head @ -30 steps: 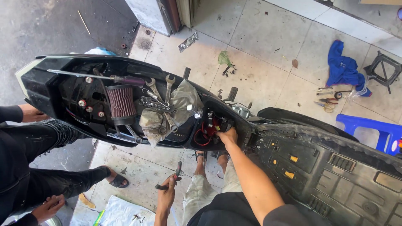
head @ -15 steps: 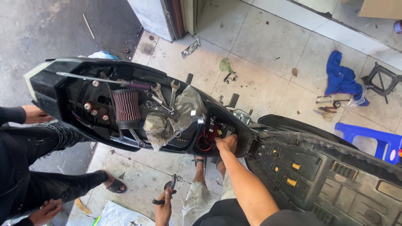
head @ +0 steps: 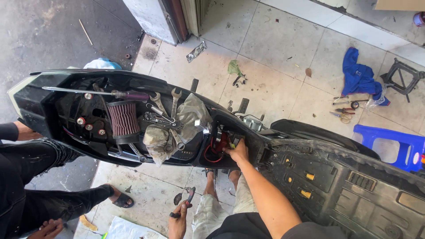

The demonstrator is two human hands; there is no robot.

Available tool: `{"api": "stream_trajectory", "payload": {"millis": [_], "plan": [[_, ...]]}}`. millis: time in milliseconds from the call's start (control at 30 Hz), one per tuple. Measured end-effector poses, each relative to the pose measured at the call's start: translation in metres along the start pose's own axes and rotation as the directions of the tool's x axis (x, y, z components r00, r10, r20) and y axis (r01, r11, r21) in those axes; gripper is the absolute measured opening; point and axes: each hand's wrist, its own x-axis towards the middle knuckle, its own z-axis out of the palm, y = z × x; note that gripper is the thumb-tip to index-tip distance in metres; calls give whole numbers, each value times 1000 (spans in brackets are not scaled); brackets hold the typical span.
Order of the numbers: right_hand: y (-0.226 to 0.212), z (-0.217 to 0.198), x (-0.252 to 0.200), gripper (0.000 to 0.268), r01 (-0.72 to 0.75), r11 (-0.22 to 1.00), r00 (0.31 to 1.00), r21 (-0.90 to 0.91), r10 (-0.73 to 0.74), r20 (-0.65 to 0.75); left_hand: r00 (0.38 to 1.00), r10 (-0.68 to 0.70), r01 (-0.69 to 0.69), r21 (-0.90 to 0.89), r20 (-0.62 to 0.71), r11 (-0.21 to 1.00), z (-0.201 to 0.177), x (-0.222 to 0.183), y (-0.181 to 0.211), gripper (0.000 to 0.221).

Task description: Repairing a plastic motorcycle headlight housing using a hot glue gun

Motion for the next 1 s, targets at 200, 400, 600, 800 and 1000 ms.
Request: {"api": "stream_trajectory", "payload": {"millis": [200,400,600,800,1000], "plan": [[-20,-9,-28,112,167,981,983,-98,-174,-61,997,75,-76,-32,-11,997,5,9,-20,44],[-18,-13,-16,108,313,932,948,-181,-317,7,1000,29,-29,-18,0,999,6,0,-5,43],[-11,-40,-18,134,536,790,844,-296,-504,184,1000,20,-20,70,1,997,9,-4,-3,43],[-28,-39,-14,139,530,731,848,-431,-463,259,995,95,-95,37,19,995,17,-19,40,40],[-19,-34,-7,132,580,720,814,-381,-532,234,962,272,-273,-61,-18,960,37,-23,88,37]]}}
